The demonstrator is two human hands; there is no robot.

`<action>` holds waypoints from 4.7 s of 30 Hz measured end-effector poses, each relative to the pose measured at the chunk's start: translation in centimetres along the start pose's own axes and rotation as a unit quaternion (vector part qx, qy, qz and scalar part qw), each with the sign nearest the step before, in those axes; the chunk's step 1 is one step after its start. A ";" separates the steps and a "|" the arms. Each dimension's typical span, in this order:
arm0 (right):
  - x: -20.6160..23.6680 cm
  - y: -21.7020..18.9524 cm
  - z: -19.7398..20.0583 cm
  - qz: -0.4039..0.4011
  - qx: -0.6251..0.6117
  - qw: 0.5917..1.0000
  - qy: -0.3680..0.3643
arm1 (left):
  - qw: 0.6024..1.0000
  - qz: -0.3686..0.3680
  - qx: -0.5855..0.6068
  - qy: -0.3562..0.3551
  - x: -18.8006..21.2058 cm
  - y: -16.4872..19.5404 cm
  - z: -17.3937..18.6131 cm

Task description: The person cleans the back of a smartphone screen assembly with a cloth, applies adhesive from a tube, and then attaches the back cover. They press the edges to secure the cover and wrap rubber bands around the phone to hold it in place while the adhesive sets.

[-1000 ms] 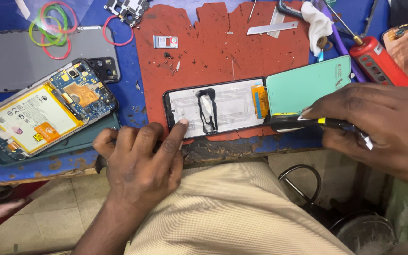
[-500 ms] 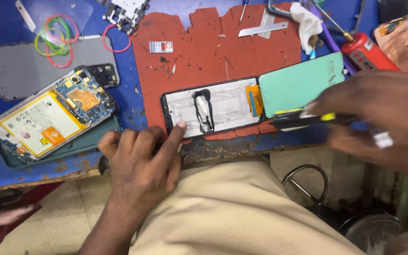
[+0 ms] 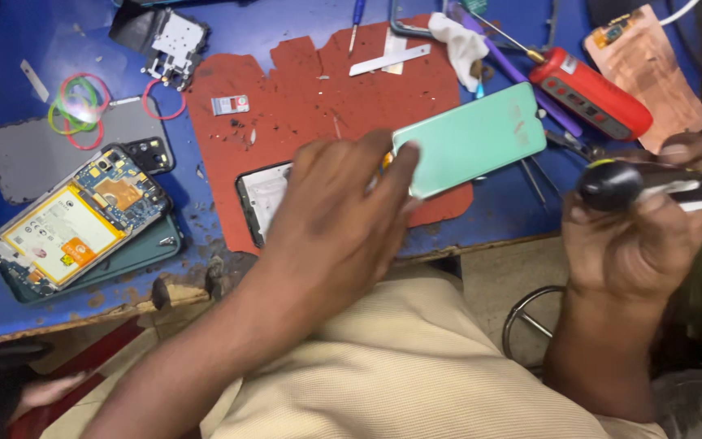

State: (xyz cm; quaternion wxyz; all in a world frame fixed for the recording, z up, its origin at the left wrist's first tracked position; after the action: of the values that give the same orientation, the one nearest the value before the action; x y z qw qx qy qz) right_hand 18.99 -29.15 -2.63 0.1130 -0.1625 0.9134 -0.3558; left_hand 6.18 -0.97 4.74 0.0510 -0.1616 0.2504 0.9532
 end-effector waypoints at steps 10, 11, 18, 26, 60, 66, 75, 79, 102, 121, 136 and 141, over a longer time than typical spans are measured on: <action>2.2 -0.8 3.4 0.033 0.042 0.996 0.066 | 0.991 -0.012 -0.116 -0.065 -5.8 1.3 -4.5; 2.2 -0.7 3.6 0.037 0.044 0.996 0.064 | 0.990 -0.019 -0.126 -0.066 -5.9 1.6 -4.8; 1.5 -1.3 3.6 0.084 0.059 0.994 0.039 | 0.996 0.014 -0.024 -0.082 -5.9 1.6 -4.5; 1.4 -1.0 0.2 0.150 0.113 0.979 0.078 | 0.973 0.092 0.209 0.036 -1.7 -0.4 0.4; 0.5 6.8 -12.4 0.281 0.639 0.681 -0.223 | 0.884 0.102 0.452 0.056 4.6 -3.9 -0.4; 0.4 6.9 -12.8 0.299 0.649 0.658 -0.236 | 0.882 0.104 0.458 0.045 4.5 -3.9 -0.5; 0.0 5.8 -17.7 0.248 0.715 0.576 -0.309 | 0.895 0.098 0.432 0.057 4.5 -3.9 -0.2; -0.5 5.5 -19.4 0.219 0.732 0.558 -0.325 | 0.899 0.099 0.422 0.058 4.7 -4.0 0.0; 1.0 3.8 -20.1 0.133 0.762 0.542 -0.329 | 0.901 0.080 0.422 0.066 5.0 -4.4 0.2; -4.3 2.4 -9.8 -0.016 0.335 0.941 0.044 | 0.889 0.094 0.446 0.051 5.0 -4.4 -0.2; 0.0 5.6 -14.9 0.253 0.795 0.514 -0.202 | 0.877 0.111 0.466 0.045 5.0 -4.2 -0.4; 2.3 7.6 -13.9 0.144 0.736 0.589 -0.302 | 0.861 0.117 0.494 0.042 5.0 -4.1 -0.6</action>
State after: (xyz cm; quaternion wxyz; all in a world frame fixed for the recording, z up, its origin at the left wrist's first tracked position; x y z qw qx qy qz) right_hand 10.75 -16.19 2.02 0.5133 0.0111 0.2650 -0.8162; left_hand 2.40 2.40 0.66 0.0022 -0.1243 0.7074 0.6958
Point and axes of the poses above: each hand's wrist, its own x-axis away from the middle knuckle, its own z-axis out of the back of the hand, y = z × x, the point moved 6 cm from there along -x, towards the middle knuckle, and after that the axes turned 6 degrees about -x, right-handed, at the moved point
